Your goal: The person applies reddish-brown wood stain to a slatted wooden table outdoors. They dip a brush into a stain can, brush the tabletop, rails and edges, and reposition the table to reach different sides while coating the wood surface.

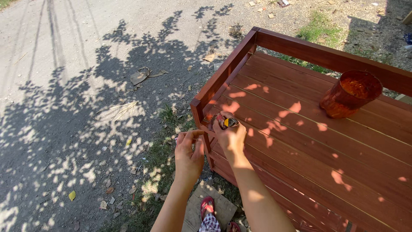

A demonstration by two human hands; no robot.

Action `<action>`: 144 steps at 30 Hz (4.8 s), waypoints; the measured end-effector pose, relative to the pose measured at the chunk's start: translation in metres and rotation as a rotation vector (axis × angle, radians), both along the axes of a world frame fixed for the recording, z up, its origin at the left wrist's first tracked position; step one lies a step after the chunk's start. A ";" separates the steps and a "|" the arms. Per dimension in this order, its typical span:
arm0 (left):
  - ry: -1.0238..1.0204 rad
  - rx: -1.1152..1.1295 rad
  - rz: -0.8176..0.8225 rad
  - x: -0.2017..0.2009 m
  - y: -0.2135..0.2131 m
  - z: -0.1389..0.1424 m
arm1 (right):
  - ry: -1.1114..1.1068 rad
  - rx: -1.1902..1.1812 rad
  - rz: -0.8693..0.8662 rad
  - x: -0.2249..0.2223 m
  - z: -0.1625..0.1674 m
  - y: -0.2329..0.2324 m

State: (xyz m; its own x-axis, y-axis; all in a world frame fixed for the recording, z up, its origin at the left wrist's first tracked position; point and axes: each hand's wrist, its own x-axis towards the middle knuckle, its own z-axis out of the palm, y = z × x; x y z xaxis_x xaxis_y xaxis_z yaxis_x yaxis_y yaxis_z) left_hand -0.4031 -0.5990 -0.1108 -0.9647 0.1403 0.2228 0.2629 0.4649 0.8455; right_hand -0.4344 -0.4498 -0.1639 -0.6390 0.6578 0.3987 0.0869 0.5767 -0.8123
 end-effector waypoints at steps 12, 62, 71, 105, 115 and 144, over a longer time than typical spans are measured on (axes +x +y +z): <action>0.094 0.146 -0.350 0.022 0.092 -0.017 | -0.100 0.111 -0.281 0.287 0.010 0.136; 0.071 0.171 -1.010 0.136 0.198 -0.009 | -0.508 0.493 -0.825 0.487 0.016 0.144; 0.007 0.066 -1.046 0.176 0.231 -0.010 | -0.517 0.474 -0.584 0.454 -0.021 0.109; -0.017 0.148 -0.747 0.039 0.118 -0.001 | -0.284 0.498 -0.467 0.281 0.005 0.033; 0.053 0.158 -0.532 -0.056 0.022 0.011 | -0.096 -0.040 -0.286 0.122 0.018 -0.038; -0.002 0.167 -0.376 -0.137 -0.052 -0.004 | 0.001 -0.137 -0.263 0.004 -0.026 -0.011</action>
